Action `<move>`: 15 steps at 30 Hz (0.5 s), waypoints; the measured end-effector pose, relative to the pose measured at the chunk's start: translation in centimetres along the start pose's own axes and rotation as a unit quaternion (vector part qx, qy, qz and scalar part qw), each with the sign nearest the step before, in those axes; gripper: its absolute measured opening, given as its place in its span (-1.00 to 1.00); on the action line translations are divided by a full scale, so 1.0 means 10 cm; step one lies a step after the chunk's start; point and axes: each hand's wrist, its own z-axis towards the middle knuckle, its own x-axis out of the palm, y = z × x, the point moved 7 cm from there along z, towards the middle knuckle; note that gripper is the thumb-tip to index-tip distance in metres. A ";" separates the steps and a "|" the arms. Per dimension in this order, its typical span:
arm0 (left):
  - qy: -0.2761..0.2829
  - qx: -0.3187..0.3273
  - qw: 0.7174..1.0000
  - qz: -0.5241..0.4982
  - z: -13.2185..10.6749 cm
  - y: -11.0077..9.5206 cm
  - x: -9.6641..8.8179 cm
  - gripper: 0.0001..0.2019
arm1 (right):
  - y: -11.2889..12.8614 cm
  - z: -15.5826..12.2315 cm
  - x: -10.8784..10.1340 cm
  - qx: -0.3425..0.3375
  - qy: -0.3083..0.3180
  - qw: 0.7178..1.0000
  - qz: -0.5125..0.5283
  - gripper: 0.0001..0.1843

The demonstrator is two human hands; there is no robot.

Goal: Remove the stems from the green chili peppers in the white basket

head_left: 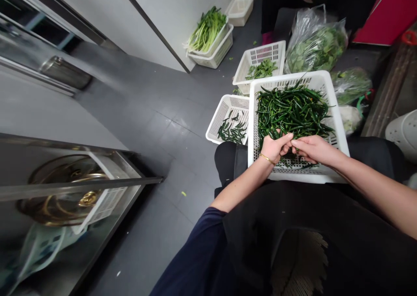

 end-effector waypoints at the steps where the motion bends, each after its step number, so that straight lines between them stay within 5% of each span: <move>1: -0.017 0.011 1.000 0.013 -0.02 -0.02 -0.01 -0.62 | -0.01 -0.01 0.00 0.019 0.001 1.000 -0.004 -0.54; 5: -0.058 0.084 0.987 0.125 -0.15 -0.21 -0.03 -0.67 | -0.04 -0.08 0.01 0.069 0.013 0.998 -0.004 -0.51; 9: -0.073 0.142 0.968 0.193 -0.24 -0.40 -0.05 -0.72 | -0.04 -0.07 0.00 0.045 -0.008 0.997 -0.055 -0.54; 15: -0.031 0.057 0.994 0.091 -0.14 -0.23 -0.10 -0.69 | 0.09 -0.12 -0.01 -0.074 -0.004 0.985 -0.158 -0.63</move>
